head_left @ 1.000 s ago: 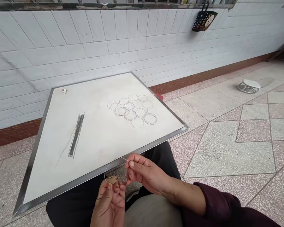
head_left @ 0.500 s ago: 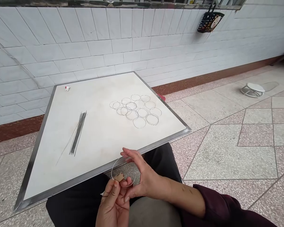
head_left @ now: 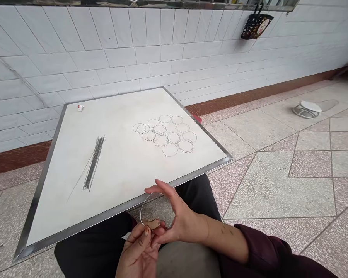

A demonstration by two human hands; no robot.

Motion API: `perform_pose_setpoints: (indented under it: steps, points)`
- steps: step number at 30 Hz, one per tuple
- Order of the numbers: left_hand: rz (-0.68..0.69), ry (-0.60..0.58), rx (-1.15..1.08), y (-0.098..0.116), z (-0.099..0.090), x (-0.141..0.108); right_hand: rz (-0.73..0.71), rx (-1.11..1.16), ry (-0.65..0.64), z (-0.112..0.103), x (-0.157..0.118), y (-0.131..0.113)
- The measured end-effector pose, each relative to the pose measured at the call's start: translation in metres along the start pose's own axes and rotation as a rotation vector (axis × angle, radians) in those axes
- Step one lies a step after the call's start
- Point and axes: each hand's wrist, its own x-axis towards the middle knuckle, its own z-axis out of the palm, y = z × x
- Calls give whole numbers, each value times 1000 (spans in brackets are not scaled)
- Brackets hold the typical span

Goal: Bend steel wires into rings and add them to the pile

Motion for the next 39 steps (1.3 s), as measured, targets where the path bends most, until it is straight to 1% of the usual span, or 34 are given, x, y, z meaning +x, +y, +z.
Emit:
perform_pose_setpoints:
  steps: [4, 8, 11, 15, 19, 22, 25, 33, 36, 39]
  points:
    - [-14, -47, 57, 3, 1, -2, -96, -52, 25, -2, 2, 2]
    - [-36, -13, 76, 5, 5, -4, -145, -113, 21, -4, 1, 4]
    - [-25, -5, 74, 4, 5, -5, -126, -128, 14, -5, 0, 5]
    - [4, -28, 76, 2, 6, -8, -69, -110, 24, -4, -5, 3]
    - [48, -66, 128, 2, 8, -15, -6, -91, 33, -3, -10, -1]
    - [71, -96, 145, 2, 8, -19, -5, -44, 31, -2, -11, -4]
    - [60, -117, 134, 2, 7, -22, 3, -25, 31, -3, -11, -7]
    - [22, -84, 62, 1, 5, -18, 4, -21, 41, -4, -10, -7]
    - [16, -48, 31, -2, 6, -15, 21, -7, 37, -1, -11, -3]
    - [26, -8, -5, -2, 7, -13, -8, 21, 43, 1, -13, 2]
